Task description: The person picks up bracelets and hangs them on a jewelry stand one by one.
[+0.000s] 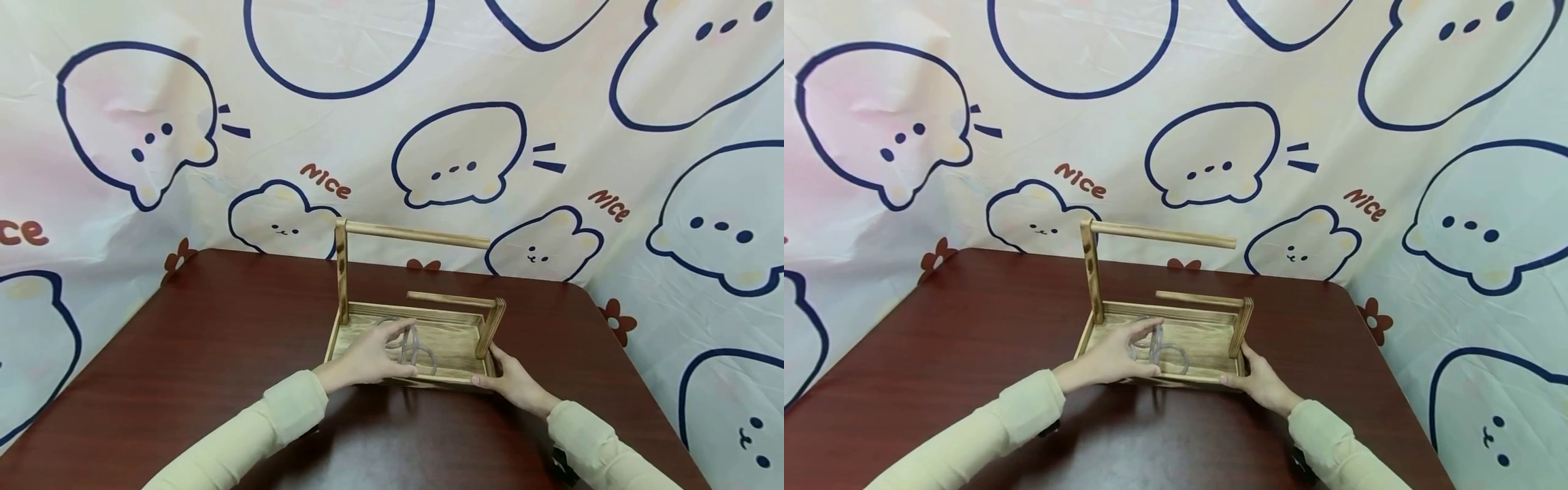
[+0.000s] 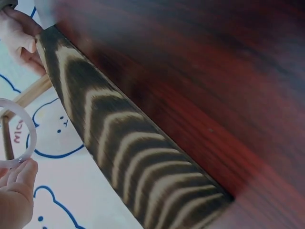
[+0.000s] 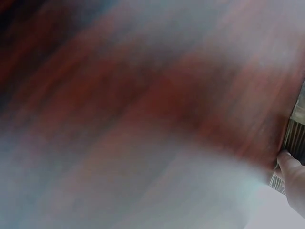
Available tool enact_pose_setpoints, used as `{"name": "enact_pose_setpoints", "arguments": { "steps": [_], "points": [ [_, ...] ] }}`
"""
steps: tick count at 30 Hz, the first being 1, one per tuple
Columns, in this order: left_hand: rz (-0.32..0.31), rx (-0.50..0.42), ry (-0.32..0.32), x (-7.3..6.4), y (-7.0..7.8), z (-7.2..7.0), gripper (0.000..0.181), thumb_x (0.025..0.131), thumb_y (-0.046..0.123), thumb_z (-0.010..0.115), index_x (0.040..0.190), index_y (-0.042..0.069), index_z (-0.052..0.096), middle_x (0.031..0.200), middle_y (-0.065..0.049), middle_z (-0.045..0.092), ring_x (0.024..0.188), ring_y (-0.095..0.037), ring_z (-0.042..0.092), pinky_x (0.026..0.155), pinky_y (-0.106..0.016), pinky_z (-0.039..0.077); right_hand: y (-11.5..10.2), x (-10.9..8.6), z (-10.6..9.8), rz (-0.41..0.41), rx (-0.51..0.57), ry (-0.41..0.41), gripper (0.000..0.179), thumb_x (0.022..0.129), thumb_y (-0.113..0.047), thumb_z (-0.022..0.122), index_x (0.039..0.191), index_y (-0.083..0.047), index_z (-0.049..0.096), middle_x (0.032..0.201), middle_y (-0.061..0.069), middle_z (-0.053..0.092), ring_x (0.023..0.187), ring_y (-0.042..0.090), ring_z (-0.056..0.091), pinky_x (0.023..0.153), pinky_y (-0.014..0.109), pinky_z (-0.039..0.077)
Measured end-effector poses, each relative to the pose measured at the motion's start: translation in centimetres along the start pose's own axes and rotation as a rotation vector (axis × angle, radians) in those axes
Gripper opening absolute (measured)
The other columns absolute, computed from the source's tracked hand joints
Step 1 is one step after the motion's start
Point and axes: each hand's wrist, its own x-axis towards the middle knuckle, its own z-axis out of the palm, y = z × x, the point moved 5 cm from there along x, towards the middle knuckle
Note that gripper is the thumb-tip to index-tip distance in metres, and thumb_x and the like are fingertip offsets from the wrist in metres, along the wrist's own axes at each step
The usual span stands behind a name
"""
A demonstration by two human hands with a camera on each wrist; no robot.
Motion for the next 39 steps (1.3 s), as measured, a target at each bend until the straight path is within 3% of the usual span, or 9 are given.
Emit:
{"name": "enact_pose_setpoints", "arguments": {
  "steps": [5, 10, 16, 22, 26, 39],
  "points": [
    [-0.031, -0.039, 0.021, -0.2, -0.3, -0.8, 0.081, 0.066, 0.04, 0.08, 0.136, 0.018, 0.045, 0.134, -0.009, 0.05, 0.118, -0.028, 0.052, 0.092, -0.037, 0.046, -0.2, 0.0, 0.0, -0.01, -0.002, -0.002, 0.096, 0.08, -0.032, 0.07, 0.145, 0.004, 0.009, 0.15, 0.023, 0.012, 0.138, 0.038, 0.01, 0.107, 0.056, 0.019],
    [-0.079, -0.167, 0.031, -0.4, -0.6, -1.5, 0.083, 0.065, 0.033, 0.082, 0.137, 0.017, 0.044, 0.136, -0.008, 0.048, 0.123, -0.026, 0.048, 0.094, -0.035, 0.045, -0.2, 0.0, 0.0, -0.002, 0.0, -0.006, 0.098, 0.079, -0.035, 0.07, 0.145, 0.003, 0.009, 0.15, 0.023, 0.012, 0.138, 0.038, 0.009, 0.107, 0.056, 0.018],
    [-0.066, -0.261, 0.061, -0.5, -1.1, -1.8, 0.083, 0.066, 0.02, 0.082, 0.138, 0.012, 0.042, 0.138, -0.012, 0.046, 0.126, -0.028, 0.042, 0.084, -0.027, 0.05, -0.2, 0.0, 0.0, -0.011, 0.002, 0.002, 0.097, 0.079, -0.033, 0.071, 0.145, 0.004, 0.009, 0.15, 0.024, 0.013, 0.138, 0.037, 0.01, 0.107, 0.056, 0.019],
    [-0.023, -0.203, 0.098, -0.1, -1.1, -2.4, 0.082, 0.067, 0.021, 0.082, 0.138, 0.012, 0.042, 0.135, -0.012, 0.049, 0.123, -0.028, 0.047, 0.094, -0.038, 0.045, -0.1, 0.0, 0.1, -0.005, 0.012, -0.008, 0.097, 0.08, -0.035, 0.07, 0.146, 0.003, 0.008, 0.151, 0.023, 0.01, 0.138, 0.037, 0.008, 0.107, 0.056, 0.018],
    [-0.01, -0.173, 0.106, 0.2, -1.1, -2.8, 0.082, 0.067, 0.021, 0.081, 0.138, 0.012, 0.041, 0.131, -0.008, 0.053, 0.121, -0.023, 0.05, 0.1, -0.036, 0.039, 0.0, -0.2, 0.1, -0.001, 0.014, -0.007, 0.097, 0.08, -0.035, 0.07, 0.146, 0.003, 0.008, 0.151, 0.023, 0.01, 0.138, 0.038, 0.008, 0.107, 0.056, 0.018],
    [-0.013, -0.108, 0.106, 2.2, 0.0, -4.1, 0.08, 0.07, 0.026, 0.08, 0.139, 0.02, 0.04, 0.136, -0.006, 0.049, 0.123, -0.019, 0.047, 0.101, -0.035, 0.039, -0.2, -0.2, 0.0, -0.018, 0.023, -0.004, 0.097, 0.08, -0.032, 0.07, 0.145, 0.004, 0.008, 0.15, 0.024, 0.011, 0.138, 0.038, 0.009, 0.108, 0.056, 0.018]
  ]
}}
